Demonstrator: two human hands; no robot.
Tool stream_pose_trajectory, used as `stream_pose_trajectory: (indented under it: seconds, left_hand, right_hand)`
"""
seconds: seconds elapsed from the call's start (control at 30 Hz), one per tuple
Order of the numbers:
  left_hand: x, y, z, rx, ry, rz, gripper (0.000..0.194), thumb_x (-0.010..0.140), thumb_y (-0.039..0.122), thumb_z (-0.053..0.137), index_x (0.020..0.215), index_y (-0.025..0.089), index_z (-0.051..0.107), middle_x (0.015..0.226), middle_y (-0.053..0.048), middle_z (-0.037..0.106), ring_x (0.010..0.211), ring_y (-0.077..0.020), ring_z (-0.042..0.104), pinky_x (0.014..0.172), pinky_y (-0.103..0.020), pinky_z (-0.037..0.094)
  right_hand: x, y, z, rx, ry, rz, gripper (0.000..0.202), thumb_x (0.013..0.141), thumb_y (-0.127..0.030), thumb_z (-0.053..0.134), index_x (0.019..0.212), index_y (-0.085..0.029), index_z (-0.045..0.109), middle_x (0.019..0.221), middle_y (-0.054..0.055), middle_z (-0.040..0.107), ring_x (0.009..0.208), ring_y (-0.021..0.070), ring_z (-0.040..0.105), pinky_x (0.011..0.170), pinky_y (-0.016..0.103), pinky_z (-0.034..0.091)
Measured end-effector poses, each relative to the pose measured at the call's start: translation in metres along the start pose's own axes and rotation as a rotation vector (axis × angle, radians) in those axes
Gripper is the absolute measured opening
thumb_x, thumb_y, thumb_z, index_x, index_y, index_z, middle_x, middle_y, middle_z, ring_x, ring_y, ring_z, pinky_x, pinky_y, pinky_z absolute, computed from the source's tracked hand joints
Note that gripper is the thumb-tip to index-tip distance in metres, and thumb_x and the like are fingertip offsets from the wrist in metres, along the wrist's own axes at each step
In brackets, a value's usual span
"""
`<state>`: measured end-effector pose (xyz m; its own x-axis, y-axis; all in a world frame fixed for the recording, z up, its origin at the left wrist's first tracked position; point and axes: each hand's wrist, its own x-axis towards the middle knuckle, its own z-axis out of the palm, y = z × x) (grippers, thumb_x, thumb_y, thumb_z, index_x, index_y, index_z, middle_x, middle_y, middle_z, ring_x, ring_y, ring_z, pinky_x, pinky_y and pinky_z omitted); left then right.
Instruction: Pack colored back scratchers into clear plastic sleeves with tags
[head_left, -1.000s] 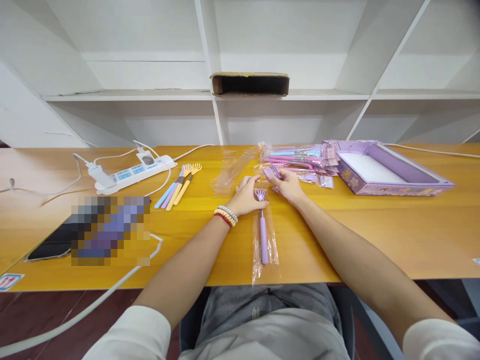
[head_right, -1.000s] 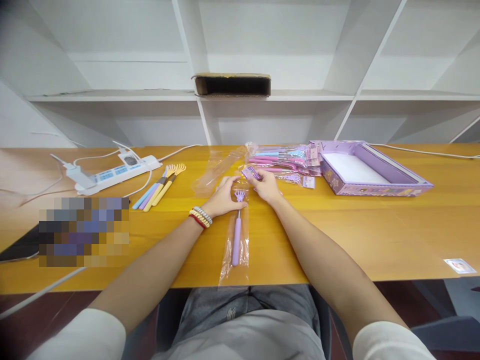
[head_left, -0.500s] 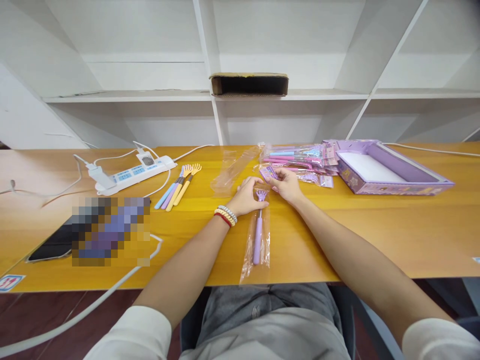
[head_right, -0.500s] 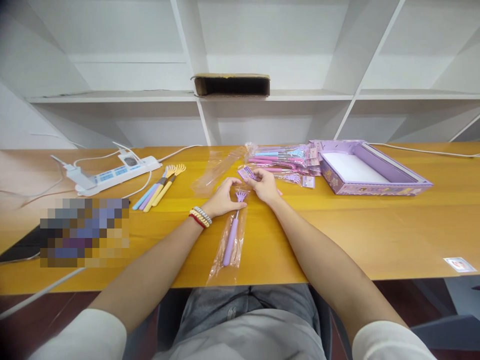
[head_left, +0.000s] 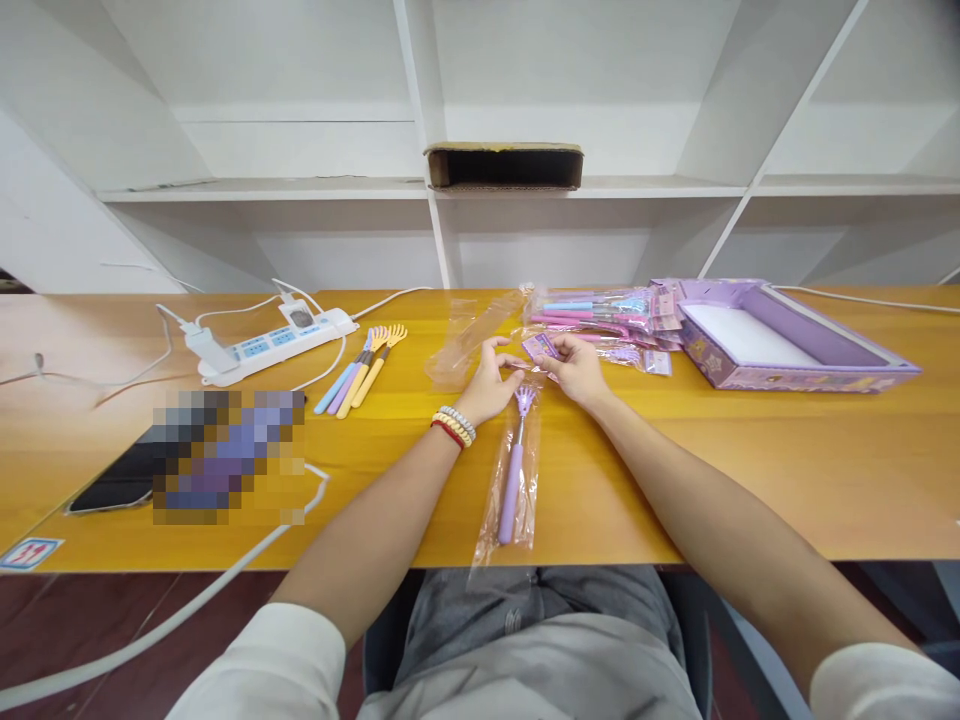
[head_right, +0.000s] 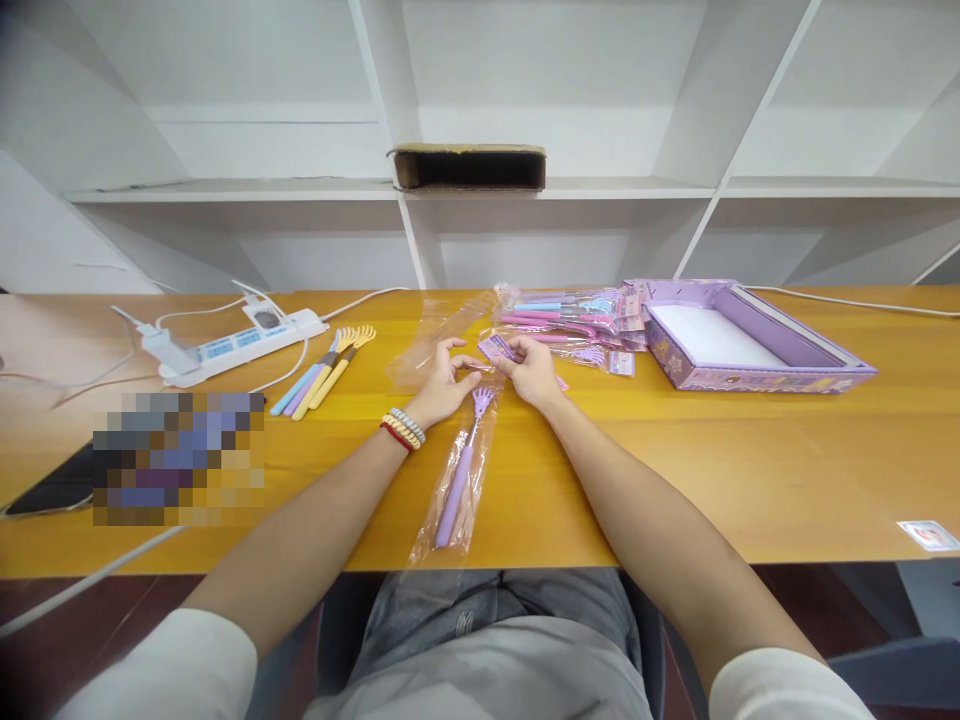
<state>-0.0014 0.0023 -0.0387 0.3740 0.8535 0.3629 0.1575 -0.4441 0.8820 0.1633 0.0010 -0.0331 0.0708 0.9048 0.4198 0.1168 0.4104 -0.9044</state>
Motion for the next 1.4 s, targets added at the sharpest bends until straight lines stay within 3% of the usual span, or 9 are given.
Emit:
stream_pose_trajectory:
  seconds: [0.13, 0.33, 0.57, 0.77, 0.97, 1.4]
  left_hand:
    - [0.004, -0.003, -0.001, -0.052, 0.042, -0.066, 0.035, 0.081, 0.025, 0.051, 0.111, 0.019, 0.035, 0.082, 0.0, 0.061, 0.078, -0.0116, 0.058, 0.078, -0.029, 0.043]
    - [0.005, 0.0, -0.002, -0.126, 0.092, -0.128, 0.026, 0.079, 0.023, 0.052, 0.103, 0.018, 0.043, 0.078, 0.0, 0.063, 0.079, -0.0128, 0.06, 0.076, -0.028, 0.044]
    - [0.006, 0.003, -0.003, -0.156, 0.14, -0.136, 0.008, 0.079, 0.021, 0.052, 0.085, 0.016, 0.053, 0.079, -0.003, 0.063, 0.079, -0.0144, 0.061, 0.077, -0.029, 0.046]
    - [0.006, 0.007, -0.004, -0.157, 0.185, -0.146, 0.008, 0.08, 0.023, 0.052, 0.082, 0.016, 0.054, 0.079, -0.003, 0.062, 0.077, -0.0141, 0.06, 0.079, -0.031, 0.046]
    - [0.006, 0.006, -0.001, -0.343, 0.172, -0.233, 0.006, 0.082, 0.023, 0.05, 0.081, 0.016, 0.05, 0.076, -0.002, 0.061, 0.071, -0.0136, 0.061, 0.075, -0.033, 0.049]
    - [0.006, 0.005, -0.001, -0.511, 0.189, -0.297, 0.009, 0.078, 0.023, 0.054, 0.08, 0.014, 0.056, 0.083, -0.004, 0.065, 0.075, -0.0127, 0.062, 0.074, -0.028, 0.048]
  right_hand:
    - [0.0, 0.002, -0.001, -0.038, -0.013, -0.01, 0.027, 0.058, -0.034, 0.073, 0.07, -0.017, 0.057, 0.067, 0.0, 0.06, 0.062, 0.0124, 0.053, 0.062, 0.028, 0.044]
    - [0.0, 0.007, -0.003, -0.044, -0.07, -0.01, 0.024, 0.059, -0.033, 0.073, 0.069, -0.016, 0.061, 0.07, 0.001, 0.063, 0.063, 0.0132, 0.055, 0.064, 0.029, 0.045]
    - [-0.002, 0.008, -0.001, -0.105, -0.22, -0.009, 0.031, 0.074, -0.047, 0.058, 0.084, -0.018, 0.065, 0.074, 0.001, 0.063, 0.064, 0.0135, 0.053, 0.062, 0.028, 0.044]
    - [-0.005, 0.007, 0.002, -0.138, -0.28, 0.005, 0.039, 0.082, -0.054, 0.044, 0.08, -0.018, 0.06, 0.068, 0.0, 0.055, 0.056, 0.0115, 0.048, 0.054, 0.025, 0.043]
    - [-0.008, 0.003, 0.003, -0.24, -0.199, -0.095, 0.032, 0.082, -0.045, 0.049, 0.096, -0.019, 0.061, 0.082, 0.003, 0.062, 0.069, 0.0147, 0.054, 0.064, 0.028, 0.045]
    - [-0.008, 0.001, 0.002, -0.563, -0.121, -0.349, 0.024, 0.087, -0.028, 0.043, 0.092, -0.019, 0.065, 0.087, 0.006, 0.067, 0.08, 0.0188, 0.059, 0.076, 0.032, 0.044]
